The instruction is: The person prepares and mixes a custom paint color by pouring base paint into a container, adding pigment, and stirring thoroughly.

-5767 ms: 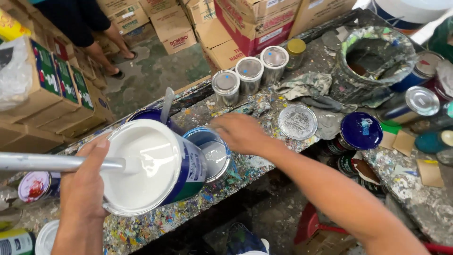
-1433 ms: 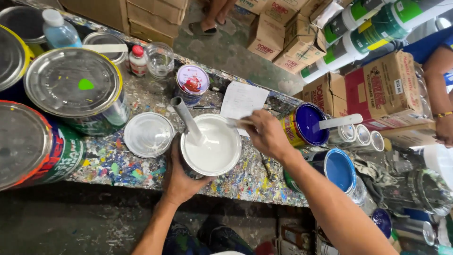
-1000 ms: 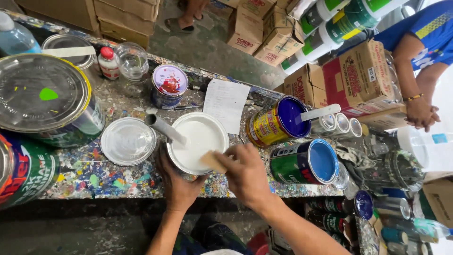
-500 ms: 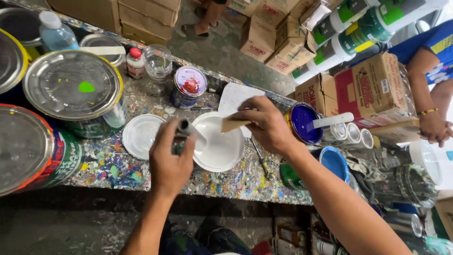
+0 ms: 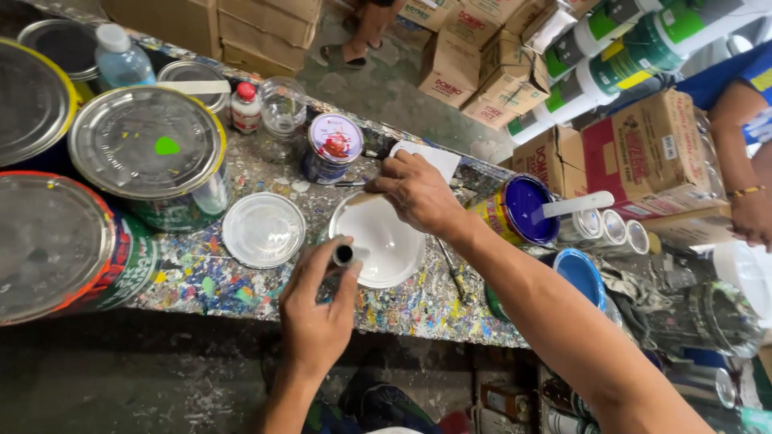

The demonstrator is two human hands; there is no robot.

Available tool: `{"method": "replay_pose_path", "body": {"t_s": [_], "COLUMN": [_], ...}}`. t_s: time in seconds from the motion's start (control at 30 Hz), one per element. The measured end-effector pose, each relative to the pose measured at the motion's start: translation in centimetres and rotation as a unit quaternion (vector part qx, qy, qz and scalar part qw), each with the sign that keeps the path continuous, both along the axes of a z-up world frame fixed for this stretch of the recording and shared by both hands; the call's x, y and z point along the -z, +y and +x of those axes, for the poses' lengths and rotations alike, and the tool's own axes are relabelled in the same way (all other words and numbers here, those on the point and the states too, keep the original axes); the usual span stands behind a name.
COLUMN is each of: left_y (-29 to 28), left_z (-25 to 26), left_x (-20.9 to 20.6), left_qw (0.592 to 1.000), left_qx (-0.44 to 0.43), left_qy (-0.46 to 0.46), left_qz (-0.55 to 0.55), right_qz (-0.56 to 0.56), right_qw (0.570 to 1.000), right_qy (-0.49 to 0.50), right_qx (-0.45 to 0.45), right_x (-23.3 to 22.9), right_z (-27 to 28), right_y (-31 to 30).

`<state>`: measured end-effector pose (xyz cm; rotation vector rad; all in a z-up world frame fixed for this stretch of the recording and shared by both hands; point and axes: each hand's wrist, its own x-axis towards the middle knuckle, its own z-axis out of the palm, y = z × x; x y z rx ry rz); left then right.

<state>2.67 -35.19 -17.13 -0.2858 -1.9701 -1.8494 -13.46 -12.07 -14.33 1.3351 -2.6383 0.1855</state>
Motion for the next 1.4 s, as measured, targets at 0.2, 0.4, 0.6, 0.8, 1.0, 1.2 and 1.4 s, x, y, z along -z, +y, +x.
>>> {"method": "replay_pose_path", "body": {"t_s": [0.2, 0.4, 0.6, 0.8, 1.0, 1.2, 1.4], "left_y": [0.7, 0.0, 4.7, 6.3, 5.8, 5.7, 5.8], "left_z": [-3.8, -2.3, 1.6, -1.4, -1.6, -1.3, -0.9], "left_x": [-0.8, 0.2, 10.9, 13.2, 12.0, 11.6, 11.7], "left_qw": [0.997, 0.990, 0.984, 0.993, 0.994, 0.990, 0.981], "left_qx": [0.006, 0.082, 0.039, -0.050, -0.053, -0.069, -0.072], "left_qy": [-0.050, -0.079, -0.162, -0.061, -0.031, -0.059, -0.134], "left_qz": [0.066, 0.088, -0.067, -0.087, -0.090, -0.105, -0.121], "right_qz": [0.065, -0.129, -0.131, 0.007, -0.098, -0.084, -0.155], "right_qw": [0.982, 0.842, 0.909, 0.966, 0.910, 0.865, 0.858], "right_qy": [0.015, -0.234, -0.135, -0.077, -0.140, -0.206, -0.149], "right_qx": [0.179, 0.468, 0.373, 0.245, 0.377, 0.451, 0.467], "right_x": [2.7, 1.2, -2.0, -3.2, -1.2, 4.0, 1.6], "right_z": [5.7, 17.5, 17.4, 16.4, 9.2, 12.2, 11.4], "right_y": [8.1, 1.4, -2.5, 1.4, 3.8, 4.2, 1.7]}}
